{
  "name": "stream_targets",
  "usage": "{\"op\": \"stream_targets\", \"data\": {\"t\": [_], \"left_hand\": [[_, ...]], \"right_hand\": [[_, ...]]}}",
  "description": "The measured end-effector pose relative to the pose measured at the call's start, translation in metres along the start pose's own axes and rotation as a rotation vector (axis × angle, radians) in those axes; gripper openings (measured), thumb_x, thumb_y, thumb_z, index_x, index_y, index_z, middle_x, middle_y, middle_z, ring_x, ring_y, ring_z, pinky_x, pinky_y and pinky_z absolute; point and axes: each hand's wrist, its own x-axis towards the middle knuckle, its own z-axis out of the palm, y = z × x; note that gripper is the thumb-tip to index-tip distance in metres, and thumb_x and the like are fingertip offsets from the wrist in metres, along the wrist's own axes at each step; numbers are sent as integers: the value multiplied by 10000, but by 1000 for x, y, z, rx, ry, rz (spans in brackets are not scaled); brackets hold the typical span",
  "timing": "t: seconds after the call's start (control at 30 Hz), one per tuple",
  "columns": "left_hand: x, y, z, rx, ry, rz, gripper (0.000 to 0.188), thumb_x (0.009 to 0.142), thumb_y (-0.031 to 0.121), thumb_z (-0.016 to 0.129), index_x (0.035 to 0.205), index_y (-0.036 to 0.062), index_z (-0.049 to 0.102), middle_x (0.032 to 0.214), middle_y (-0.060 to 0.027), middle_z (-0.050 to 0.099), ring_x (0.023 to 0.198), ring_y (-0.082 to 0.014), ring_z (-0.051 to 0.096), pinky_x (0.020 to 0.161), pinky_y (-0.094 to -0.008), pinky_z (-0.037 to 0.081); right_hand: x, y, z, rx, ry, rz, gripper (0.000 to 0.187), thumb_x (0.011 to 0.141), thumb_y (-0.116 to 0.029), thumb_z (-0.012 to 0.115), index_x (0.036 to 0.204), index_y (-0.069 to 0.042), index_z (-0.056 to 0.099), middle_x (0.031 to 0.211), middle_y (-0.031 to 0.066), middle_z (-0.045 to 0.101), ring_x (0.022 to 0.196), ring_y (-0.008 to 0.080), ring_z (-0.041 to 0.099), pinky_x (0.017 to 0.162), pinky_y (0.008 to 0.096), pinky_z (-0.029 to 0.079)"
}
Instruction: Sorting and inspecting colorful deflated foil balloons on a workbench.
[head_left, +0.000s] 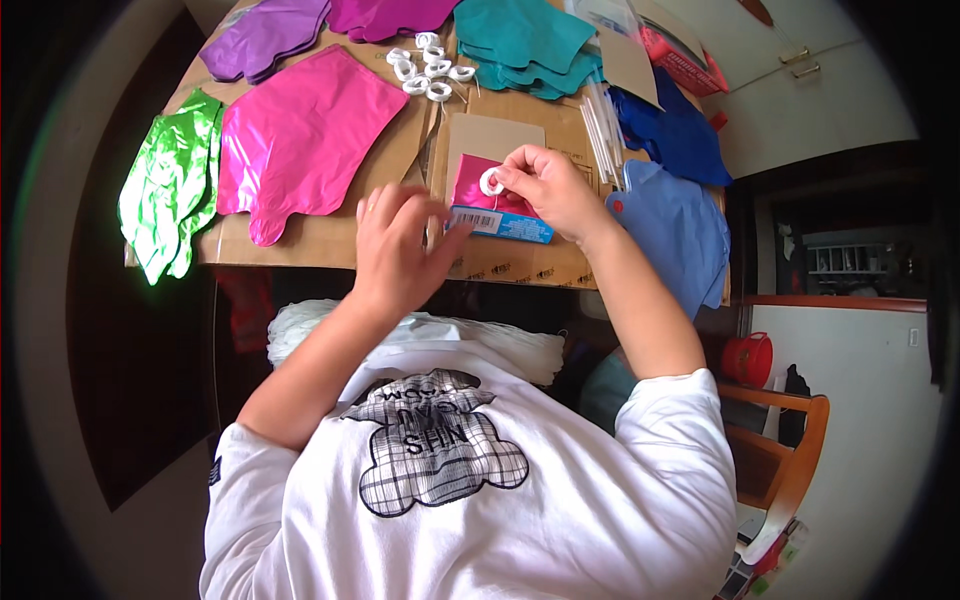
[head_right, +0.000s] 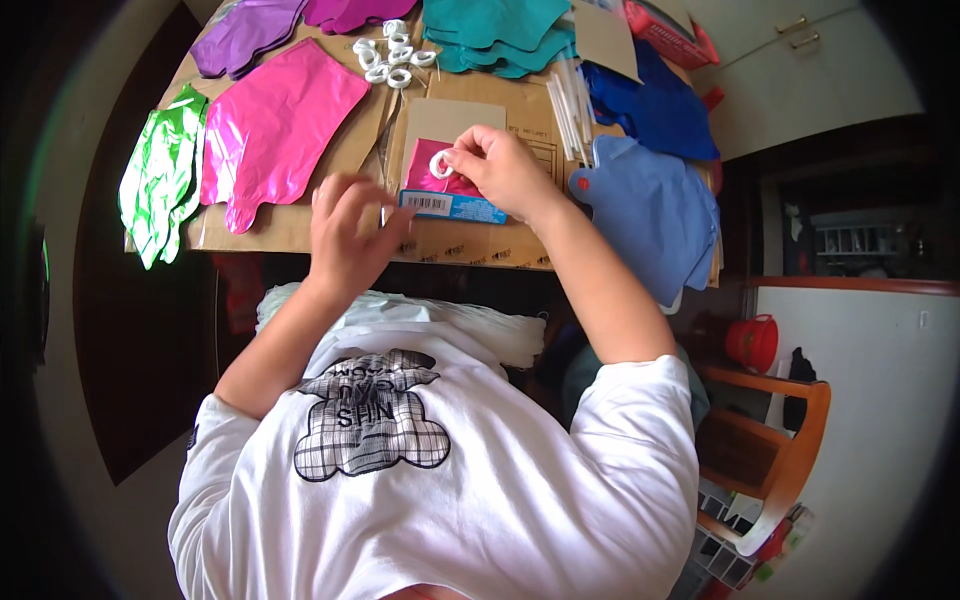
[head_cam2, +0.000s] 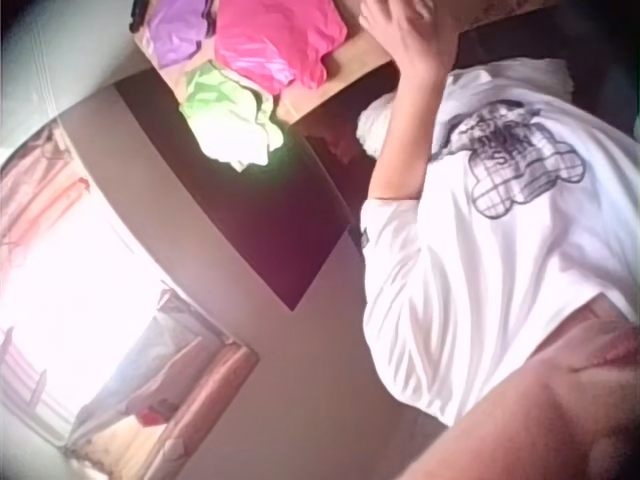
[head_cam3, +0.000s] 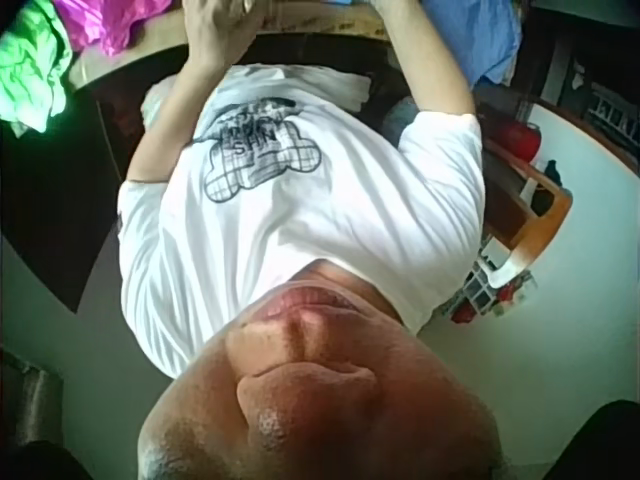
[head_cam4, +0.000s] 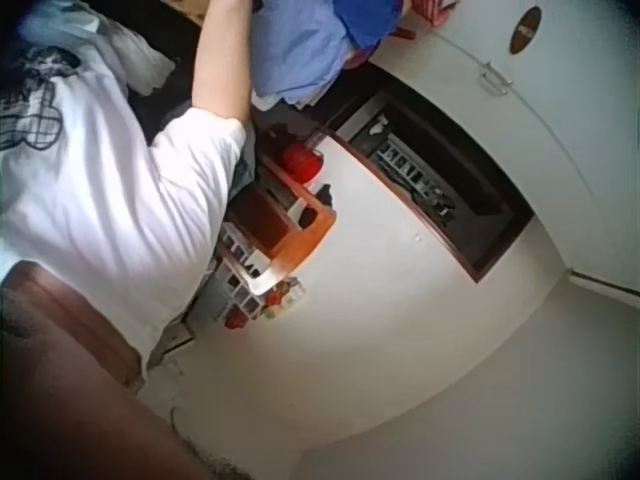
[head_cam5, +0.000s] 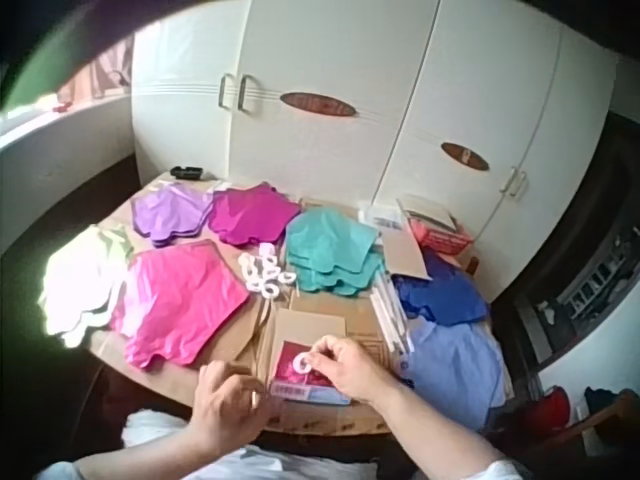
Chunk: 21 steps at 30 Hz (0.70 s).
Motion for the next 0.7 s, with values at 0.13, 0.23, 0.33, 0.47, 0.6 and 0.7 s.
{"op": "stream_targets", "data": {"t": [0.13, 0.23, 0.33, 0.47, 0.6, 0.7], "left_hand": [[-73, 22, -31, -784, -321, -726, 204, 842, 102, 732, 951, 16, 583, 867, -57, 621, 794, -125, 595, 705, -288, 492], [-92, 21, -20, -1101, -528, -1212, 441, 905, 159, 675, 1275, 0, 497, 1132, -110, 631, 1003, -176, 631, 851, -316, 523], [-88, 22, -1, -1456, -454, -1253, 381, 954, 159, 597, 1292, 17, 493, 1181, -121, 620, 1049, -197, 631, 913, -361, 527], [-87, 26, 16, -1500, -296, -1278, 242, 962, 166, 582, 1162, 30, 584, 1062, -102, 673, 957, -193, 670, 868, -353, 545], [-90, 28, 17, -1403, -194, -1382, 168, 916, 143, 640, 1042, 33, 632, 907, -71, 690, 735, -137, 670, 724, -312, 582], [-84, 30, 16, -1412, -182, -1410, 160, 919, 137, 628, 1038, 31, 631, 908, -76, 691, 735, -144, 674, 726, -319, 586]], "right_hand": [[-15, 1, 17, 93, -49, 5, 157, 961, -171, 593, 928, -18, 592, 881, 22, 641, 816, 54, 577, 744, 214, 476], [-28, 4, 36, 93, -39, -61, 174, 932, -154, 619, 879, 10, 601, 784, 4, 622, 696, 49, 531, 632, 225, 461], [-44, -5, 50, 155, -66, -29, 175, 927, -149, 628, 878, 16, 600, 777, 6, 620, 697, 48, 526, 633, 228, 460], [-60, -7, 53, 115, -95, 31, 173, 949, -167, 605, 914, 1, 587, 866, 34, 642, 788, 75, 581, 719, 240, 493], [-67, -14, 45, 145, -154, 105, 201, 955, -219, 605, 933, -20, 583, 915, 50, 660, 786, 84, 611, 720, 236, 515], [-64, -15, 41, 199, -178, 115, 197, 947, -230, 615, 934, -35, 588, 903, 37, 660, 734, 68, 607, 663, 223, 513]]}}
